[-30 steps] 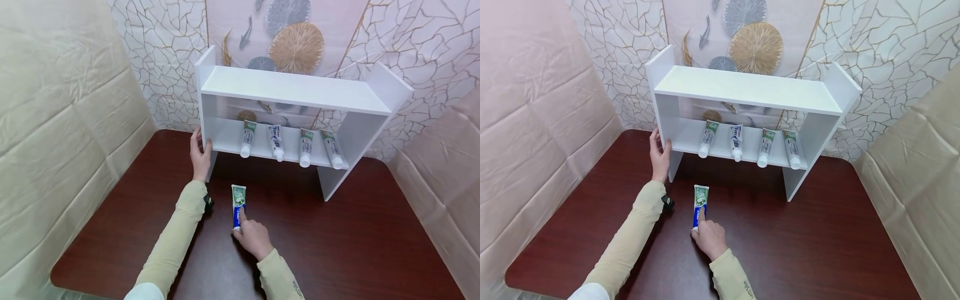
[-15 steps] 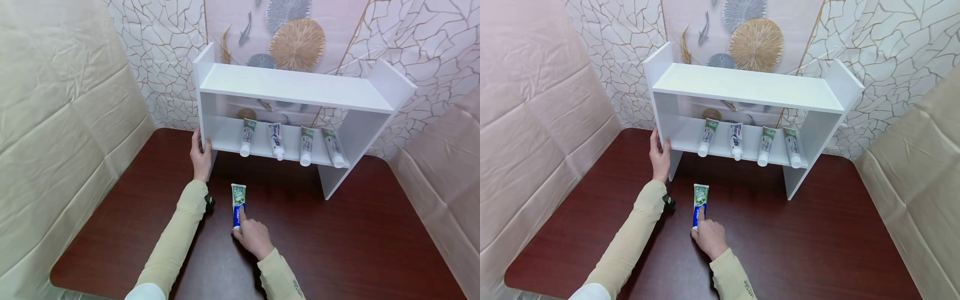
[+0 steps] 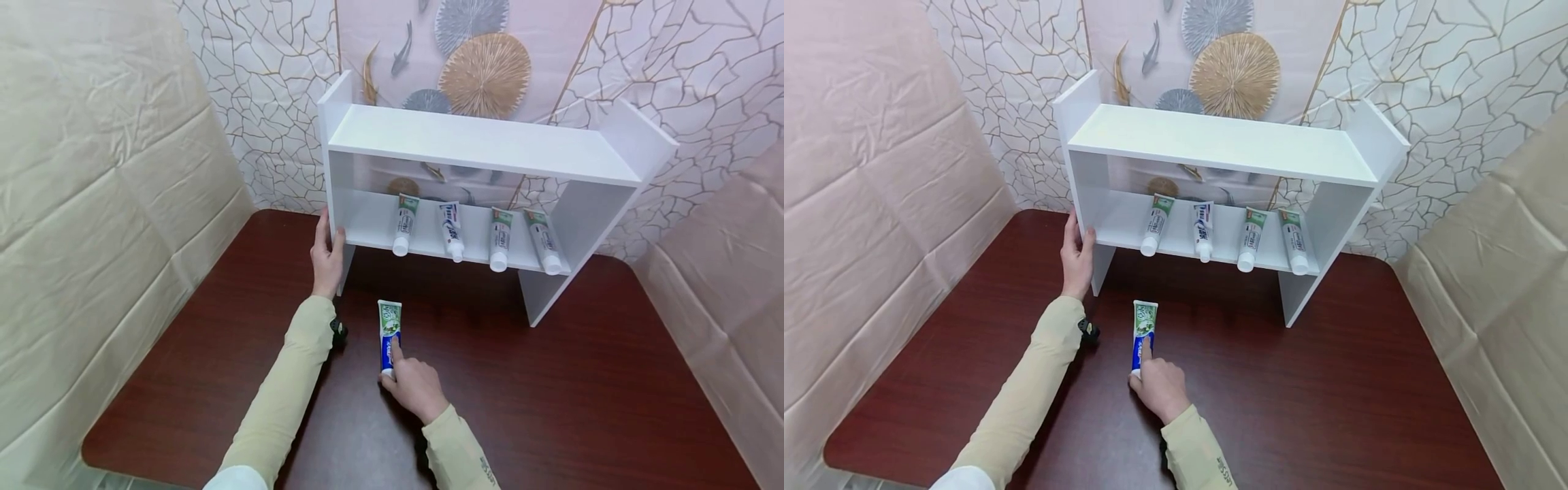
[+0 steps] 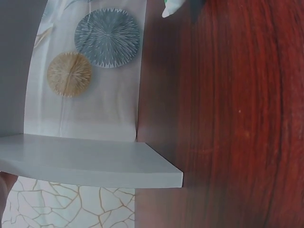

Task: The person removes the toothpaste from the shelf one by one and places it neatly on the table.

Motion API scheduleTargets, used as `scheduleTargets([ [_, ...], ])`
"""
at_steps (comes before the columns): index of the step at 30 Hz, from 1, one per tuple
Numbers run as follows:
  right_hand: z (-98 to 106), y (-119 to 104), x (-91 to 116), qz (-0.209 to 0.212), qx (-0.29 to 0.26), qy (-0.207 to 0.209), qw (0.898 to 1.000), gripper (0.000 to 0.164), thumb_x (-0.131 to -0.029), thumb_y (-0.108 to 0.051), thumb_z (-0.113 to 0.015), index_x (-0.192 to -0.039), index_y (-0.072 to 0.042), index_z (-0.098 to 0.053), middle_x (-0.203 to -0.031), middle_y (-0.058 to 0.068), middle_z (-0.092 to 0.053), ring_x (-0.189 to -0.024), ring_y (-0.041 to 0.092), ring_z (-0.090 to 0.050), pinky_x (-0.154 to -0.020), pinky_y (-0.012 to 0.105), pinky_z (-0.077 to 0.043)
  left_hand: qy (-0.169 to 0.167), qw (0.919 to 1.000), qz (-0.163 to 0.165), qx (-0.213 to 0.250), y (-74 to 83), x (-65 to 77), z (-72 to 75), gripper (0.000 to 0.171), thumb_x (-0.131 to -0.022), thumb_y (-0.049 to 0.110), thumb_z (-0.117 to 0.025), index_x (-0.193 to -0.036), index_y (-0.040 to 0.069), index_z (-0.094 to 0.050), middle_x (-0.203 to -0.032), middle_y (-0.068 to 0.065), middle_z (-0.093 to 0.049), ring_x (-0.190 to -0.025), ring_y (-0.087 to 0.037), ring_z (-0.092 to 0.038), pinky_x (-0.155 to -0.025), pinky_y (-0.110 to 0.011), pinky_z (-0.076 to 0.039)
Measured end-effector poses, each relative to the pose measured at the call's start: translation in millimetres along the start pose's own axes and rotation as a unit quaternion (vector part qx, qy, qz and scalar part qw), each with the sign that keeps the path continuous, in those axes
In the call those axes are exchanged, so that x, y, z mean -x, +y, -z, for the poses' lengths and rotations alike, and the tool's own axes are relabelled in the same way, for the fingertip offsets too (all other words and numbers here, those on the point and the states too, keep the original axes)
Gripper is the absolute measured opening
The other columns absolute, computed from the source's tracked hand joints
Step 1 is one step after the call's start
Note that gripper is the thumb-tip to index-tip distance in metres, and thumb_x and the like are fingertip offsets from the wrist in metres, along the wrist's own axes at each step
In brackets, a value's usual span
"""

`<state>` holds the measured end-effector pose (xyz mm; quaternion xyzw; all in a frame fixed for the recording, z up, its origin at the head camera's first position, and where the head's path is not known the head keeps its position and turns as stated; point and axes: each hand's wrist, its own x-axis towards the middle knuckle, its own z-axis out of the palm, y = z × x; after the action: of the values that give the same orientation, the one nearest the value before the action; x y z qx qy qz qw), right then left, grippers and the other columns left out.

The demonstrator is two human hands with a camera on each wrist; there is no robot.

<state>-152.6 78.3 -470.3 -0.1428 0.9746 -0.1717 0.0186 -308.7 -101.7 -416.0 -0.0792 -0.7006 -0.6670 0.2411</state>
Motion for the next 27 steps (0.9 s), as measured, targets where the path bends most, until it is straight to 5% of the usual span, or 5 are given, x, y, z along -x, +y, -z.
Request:
scheduleTargets([
  [10, 1.5, 1.0, -0.9, -0.002, -0.007, -0.001, 1.000, 0.070, -0.085, -0.030, -0.073, -0.140, 0.002, -0.046, -0.075, 0.011, -0.071, -0.050, 0.016, -0.056, -0.044, 0.031, -0.042, -0.004, 1.0000, -0.006, -0.002, 1.2, 1.1, 1.4, 0.055, -0.102, 0.021, -0.049, -0.154, 0.017, -0.030, -0.153, -0.009, -0.042, -0.136, -0.027, -0.046, -0.108, -0.047, -0.041],
  [21, 15.6, 6.3, -9.2, -0.019, -0.068, -0.063, 0.996, 0.063, -0.089, -0.034, -0.068, -0.137, -0.001, -0.044, -0.095, 0.013, -0.071, -0.071, 0.019, -0.066, -0.060, 0.036, -0.052, -0.009, 0.9997, -0.018, 0.012, 3.4, -0.9, 2.4, 0.054, -0.102, 0.019, -0.049, -0.153, 0.014, -0.032, -0.153, -0.011, -0.041, -0.135, -0.030, -0.047, -0.106, -0.048, -0.042],
  [27, 30.6, 3.8, -17.4, -0.015, -0.094, -0.029, 0.995, 0.050, -0.091, -0.031, -0.066, -0.129, -0.001, -0.052, -0.086, 0.010, -0.071, -0.063, 0.015, -0.062, -0.053, 0.030, -0.048, -0.008, 0.9998, -0.016, -0.002, 2.2, 1.0, 2.2, 0.054, -0.102, 0.020, -0.048, -0.153, 0.015, -0.031, -0.153, -0.010, -0.041, -0.136, -0.029, -0.046, -0.107, -0.048, -0.042],
])
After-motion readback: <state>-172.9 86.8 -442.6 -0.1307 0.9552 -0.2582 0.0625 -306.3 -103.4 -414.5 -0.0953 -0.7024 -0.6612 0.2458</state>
